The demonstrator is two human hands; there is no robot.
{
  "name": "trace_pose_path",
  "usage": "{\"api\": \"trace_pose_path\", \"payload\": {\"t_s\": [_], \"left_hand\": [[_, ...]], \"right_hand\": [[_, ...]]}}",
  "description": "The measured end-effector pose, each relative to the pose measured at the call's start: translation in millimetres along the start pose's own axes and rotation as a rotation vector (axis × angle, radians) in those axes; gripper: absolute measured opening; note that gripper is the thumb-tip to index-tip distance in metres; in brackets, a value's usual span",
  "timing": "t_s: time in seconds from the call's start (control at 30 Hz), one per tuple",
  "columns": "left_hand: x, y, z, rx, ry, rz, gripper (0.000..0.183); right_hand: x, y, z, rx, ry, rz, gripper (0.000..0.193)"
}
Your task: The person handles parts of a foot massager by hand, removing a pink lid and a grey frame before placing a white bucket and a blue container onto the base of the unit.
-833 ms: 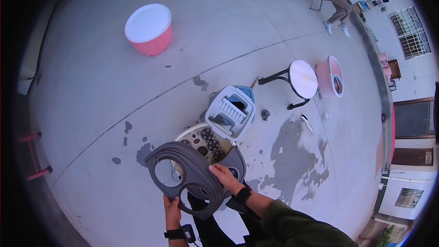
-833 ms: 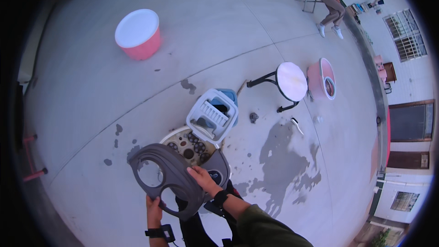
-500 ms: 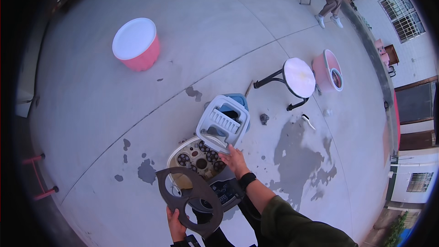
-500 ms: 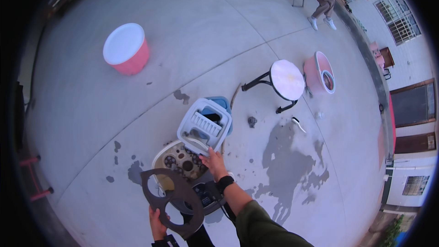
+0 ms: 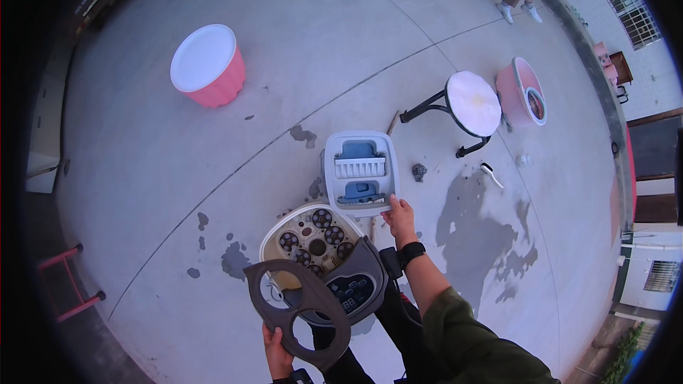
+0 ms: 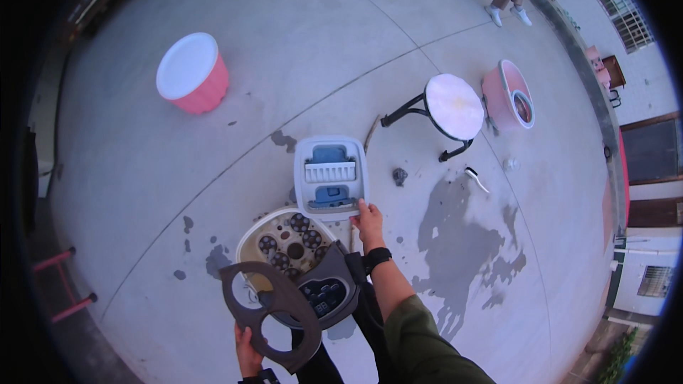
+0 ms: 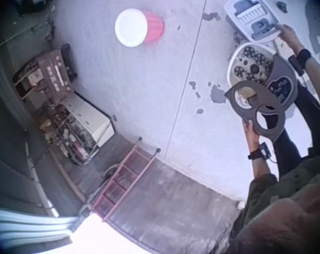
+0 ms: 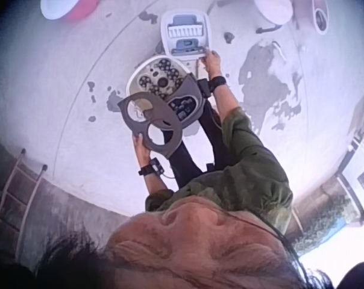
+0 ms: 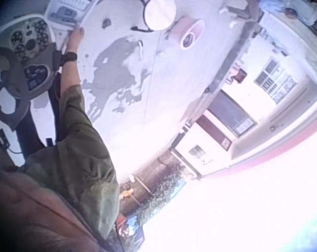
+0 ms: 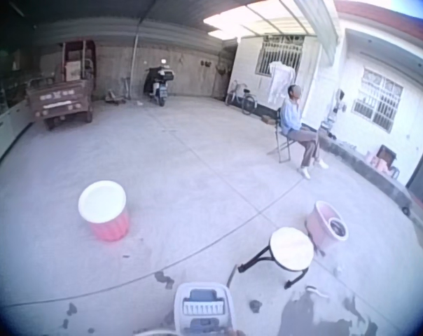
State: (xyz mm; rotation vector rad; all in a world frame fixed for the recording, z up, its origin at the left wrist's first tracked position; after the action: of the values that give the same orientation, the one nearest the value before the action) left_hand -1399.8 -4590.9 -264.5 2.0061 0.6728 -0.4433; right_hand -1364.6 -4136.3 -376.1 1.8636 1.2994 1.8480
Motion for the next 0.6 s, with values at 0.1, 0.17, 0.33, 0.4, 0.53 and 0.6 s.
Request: {"api": "trace_pose_path", "payload": {"t_s": [0.1,0.17,0.33,0.4,0.53,0.6], "left_hand": [[0.2,2.3,-4.2,0.011,0.001,-0.009,0.046],[-2.2,6.3,-10.2,0.027,-0.007,-0.006,0.046],[-2.8,13.3,-39.8,0.109,-0.029,0.056,0.046],[-2.2,17.3,-41.8,0.055,-0.057,0.038,0.045],[-0.4,25.8,-37.0,0.002,-0.089,0.036,0.046],[-2.7,33.1,-21.7,-0.019,-0.100,0.014,0.048]], "right_hand": [[-3.5,9.2,0.3,0.064,-0.140,-0.012,0.046],[-11.0,29.3,-1.2,0.094,-0.136,-0.014,0.046],[-51.5,125.4,-20.8,0.438,0.357,-0.018,0.044],[-67.6,187.0,-56.2,0.754,0.678,0.064,0.044],[-60.5,252.0,-92.7,0.913,0.991,0.327,0.045],[-63.0,267.0,-104.8,1.028,0.998,0.443,0.044]]}}
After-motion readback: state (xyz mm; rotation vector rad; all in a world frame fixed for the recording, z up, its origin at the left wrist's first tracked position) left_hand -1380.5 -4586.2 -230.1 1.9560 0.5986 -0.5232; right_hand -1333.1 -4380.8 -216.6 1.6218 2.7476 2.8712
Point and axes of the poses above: each hand's wrist, its own y-axis away from the middle knuckle, its own z-axis out of the back of the hand, x = y × z, the point moved 7 cm from there along -y, towards the middle knuckle, and after that the axes turned 15 degrees about x, right-handed, at the moved point
